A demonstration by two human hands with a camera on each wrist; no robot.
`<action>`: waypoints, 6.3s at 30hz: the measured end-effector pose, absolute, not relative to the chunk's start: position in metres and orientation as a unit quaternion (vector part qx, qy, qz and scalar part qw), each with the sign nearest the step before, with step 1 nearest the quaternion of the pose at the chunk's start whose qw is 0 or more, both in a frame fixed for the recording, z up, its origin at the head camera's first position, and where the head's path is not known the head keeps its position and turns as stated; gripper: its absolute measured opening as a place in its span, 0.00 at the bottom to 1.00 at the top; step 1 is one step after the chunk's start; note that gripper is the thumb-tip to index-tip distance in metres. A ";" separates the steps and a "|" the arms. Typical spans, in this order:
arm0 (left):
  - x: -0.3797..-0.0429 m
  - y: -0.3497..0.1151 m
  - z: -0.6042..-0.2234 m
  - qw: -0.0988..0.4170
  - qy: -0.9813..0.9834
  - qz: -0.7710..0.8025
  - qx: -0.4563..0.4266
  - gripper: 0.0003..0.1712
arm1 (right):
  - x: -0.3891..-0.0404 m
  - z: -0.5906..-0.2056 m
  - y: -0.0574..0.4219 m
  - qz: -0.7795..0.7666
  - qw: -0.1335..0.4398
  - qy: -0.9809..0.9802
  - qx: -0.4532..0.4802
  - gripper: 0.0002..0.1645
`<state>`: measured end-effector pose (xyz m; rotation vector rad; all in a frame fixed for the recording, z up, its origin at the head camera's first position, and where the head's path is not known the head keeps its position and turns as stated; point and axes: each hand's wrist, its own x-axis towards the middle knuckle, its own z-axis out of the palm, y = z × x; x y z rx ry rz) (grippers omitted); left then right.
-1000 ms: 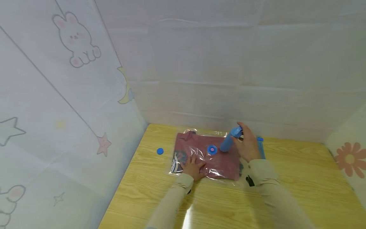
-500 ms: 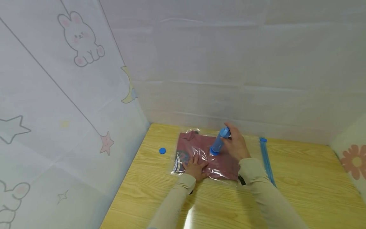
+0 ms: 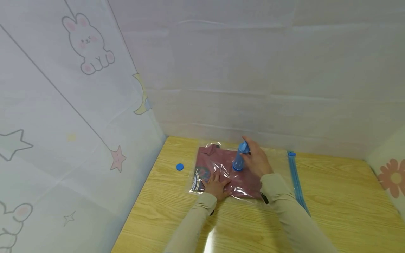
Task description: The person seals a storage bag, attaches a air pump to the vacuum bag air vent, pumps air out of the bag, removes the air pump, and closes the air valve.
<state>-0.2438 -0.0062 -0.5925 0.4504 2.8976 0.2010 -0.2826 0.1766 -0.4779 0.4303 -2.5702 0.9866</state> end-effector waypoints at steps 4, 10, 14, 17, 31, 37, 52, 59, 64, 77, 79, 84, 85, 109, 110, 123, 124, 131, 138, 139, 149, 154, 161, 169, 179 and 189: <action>-0.246 -0.005 -0.601 0.094 0.981 0.071 0.154 0.33 | -0.284 -0.477 0.176 0.335 0.166 -0.916 0.144 0.45; -0.252 -0.003 -0.609 0.090 0.982 0.064 0.156 0.32 | -0.287 -0.476 0.175 0.315 0.165 -0.926 0.130 0.46; -0.259 -0.003 -0.607 0.094 0.981 0.071 0.151 0.32 | -0.288 -0.476 0.175 0.312 0.162 -0.927 0.128 0.45; -0.265 -0.001 -0.601 0.062 0.982 0.100 0.149 0.31 | -0.287 -0.476 0.176 0.319 0.157 -0.925 0.134 0.45; -0.296 0.034 -0.533 -0.048 0.865 0.474 0.157 0.33 | -0.286 -0.475 0.174 0.309 0.161 -0.928 0.129 0.45; -0.297 0.039 -0.530 -0.056 0.865 0.477 0.145 0.34 | -0.284 -0.479 0.168 0.295 0.168 -0.935 0.102 0.46; -0.307 0.051 -0.527 -0.092 0.871 0.465 0.131 0.30 | -0.280 -0.482 0.170 0.289 0.206 -0.929 0.107 0.45; -0.310 0.049 -0.530 -0.109 0.863 0.468 0.155 0.26 | -0.280 -0.484 0.172 0.367 0.168 -0.912 0.074 0.51; -0.310 0.046 -0.531 -0.083 0.851 0.496 0.148 0.26 | -0.280 -0.484 0.175 0.417 0.139 -0.896 0.065 0.45; -0.309 0.035 -0.537 -0.037 0.834 0.522 0.176 0.29 | -0.276 -0.479 0.172 0.532 0.060 -0.845 0.026 0.33; -0.311 0.034 -0.538 -0.034 0.834 0.520 0.179 0.30 | -0.275 -0.475 0.171 0.545 0.048 -0.836 0.028 0.32; -0.313 0.031 -0.539 -0.029 0.835 0.512 0.199 0.29 | -0.266 -0.457 0.165 0.568 0.035 -0.821 0.044 0.30; -0.313 0.031 -0.539 -0.030 0.836 0.509 0.202 0.29 | -0.264 -0.454 0.163 0.569 0.035 -0.820 0.048 0.30; -0.310 0.033 -0.531 -0.074 0.840 0.505 0.183 0.34 | -0.285 -0.485 0.165 0.511 0.076 -0.856 0.014 0.35; -0.309 0.034 -0.530 -0.071 0.840 0.506 0.182 0.34 | -0.285 -0.486 0.165 0.509 0.075 -0.858 0.007 0.35; -0.307 0.037 -0.529 -0.056 0.850 0.500 0.157 0.33 | -0.284 -0.480 0.159 0.483 0.082 -0.871 -0.051 0.34; -0.306 0.037 -0.529 -0.059 0.850 0.501 0.154 0.33 | -0.284 -0.480 0.159 0.483 0.083 -0.870 -0.052 0.34; -0.303 0.044 -0.526 -0.110 0.860 0.483 0.120 0.30 | -0.282 -0.482 0.157 0.493 0.082 -0.864 -0.059 0.35; -0.303 0.047 -0.524 -0.135 0.869 0.460 0.121 0.24 | -0.280 -0.482 0.156 0.508 0.075 -0.857 -0.050 0.37; -0.303 0.047 -0.524 -0.136 0.868 0.462 0.122 0.24 | -0.281 -0.482 0.157 0.505 0.075 -0.858 -0.051 0.38; -0.307 0.040 -0.525 -0.113 0.860 0.473 0.156 0.27 | -0.284 -0.482 0.168 0.517 0.082 -0.852 -0.029 0.39; -0.308 0.037 -0.526 -0.082 0.851 0.484 0.186 0.28 | -0.284 -0.479 0.173 0.544 0.078 -0.836 -0.005 0.35; -0.309 0.034 -0.527 -0.036 0.849 0.488 0.199 0.27 | -0.283 -0.480 0.180 0.587 0.041 -0.808 0.027 0.35; -0.308 0.032 -0.527 -0.038 0.863 0.455 0.217 0.27 | -0.280 -0.479 0.180 0.565 0.005 -0.824 0.049 0.35; -0.308 0.028 -0.524 -0.036 0.871 0.438 0.220 0.31 | -0.274 -0.464 0.174 0.555 0.003 -0.829 0.065 0.33; -0.308 0.026 -0.525 -0.052 0.861 0.456 0.221 0.32 | -0.284 -0.476 0.166 0.512 0.034 -0.857 -0.043 0.38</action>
